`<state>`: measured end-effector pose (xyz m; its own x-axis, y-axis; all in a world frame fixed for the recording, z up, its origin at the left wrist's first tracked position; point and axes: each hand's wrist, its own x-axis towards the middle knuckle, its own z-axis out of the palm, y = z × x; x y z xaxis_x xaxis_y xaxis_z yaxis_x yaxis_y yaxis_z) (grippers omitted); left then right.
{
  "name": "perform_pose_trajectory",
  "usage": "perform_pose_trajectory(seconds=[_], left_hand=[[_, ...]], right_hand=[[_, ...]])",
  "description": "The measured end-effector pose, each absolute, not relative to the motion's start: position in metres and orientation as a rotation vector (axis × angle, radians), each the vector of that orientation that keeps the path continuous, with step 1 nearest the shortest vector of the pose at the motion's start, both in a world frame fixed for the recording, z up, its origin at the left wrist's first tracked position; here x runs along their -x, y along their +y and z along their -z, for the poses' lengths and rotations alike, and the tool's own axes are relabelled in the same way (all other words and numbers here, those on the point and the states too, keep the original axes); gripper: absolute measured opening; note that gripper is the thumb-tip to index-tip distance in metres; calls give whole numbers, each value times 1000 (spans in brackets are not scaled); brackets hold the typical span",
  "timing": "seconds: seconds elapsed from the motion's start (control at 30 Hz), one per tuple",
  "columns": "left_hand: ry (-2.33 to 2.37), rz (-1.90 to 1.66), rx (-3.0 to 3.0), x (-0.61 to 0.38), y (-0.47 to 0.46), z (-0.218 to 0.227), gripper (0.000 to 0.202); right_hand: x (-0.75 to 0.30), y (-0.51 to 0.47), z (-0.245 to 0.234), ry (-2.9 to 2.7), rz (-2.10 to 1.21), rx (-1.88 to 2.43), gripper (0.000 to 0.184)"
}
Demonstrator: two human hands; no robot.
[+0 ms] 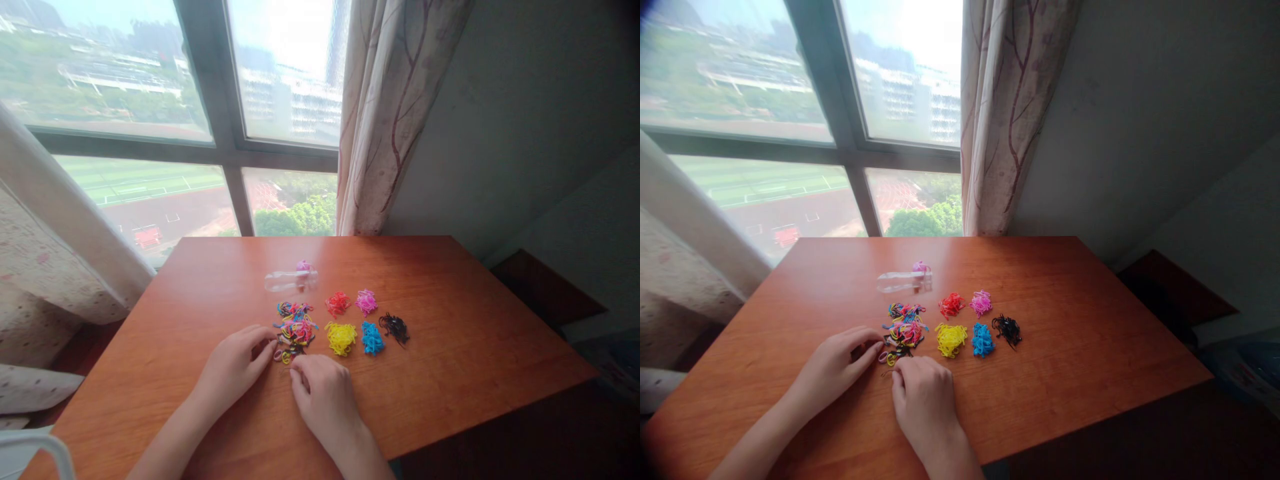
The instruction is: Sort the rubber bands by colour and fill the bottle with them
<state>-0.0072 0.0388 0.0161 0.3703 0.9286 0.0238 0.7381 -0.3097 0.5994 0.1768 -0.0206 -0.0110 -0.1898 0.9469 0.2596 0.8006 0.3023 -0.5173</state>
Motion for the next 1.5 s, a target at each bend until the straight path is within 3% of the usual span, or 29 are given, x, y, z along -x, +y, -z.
perform_pose_trajectory(seconds=[0.23, 0.7, 1.1, 1.5], left_hand=[[1428, -474, -2140, 6, 38, -18, 26], [1444, -471, -2149, 6, 37, -17, 26], [1427, -482, -2159, 5, 37, -20, 25], [1447, -497, -2149, 5, 36, -16, 22]], right_hand=[[-217, -24, 4, -1771, -331, 1518, 17], [-376, -24, 34, -1460, -17, 1961, 38], [-376, -18, 36, -1469, 13, 1965, 41], [-267, -19, 12, -1737, -262, 1603, 24]])
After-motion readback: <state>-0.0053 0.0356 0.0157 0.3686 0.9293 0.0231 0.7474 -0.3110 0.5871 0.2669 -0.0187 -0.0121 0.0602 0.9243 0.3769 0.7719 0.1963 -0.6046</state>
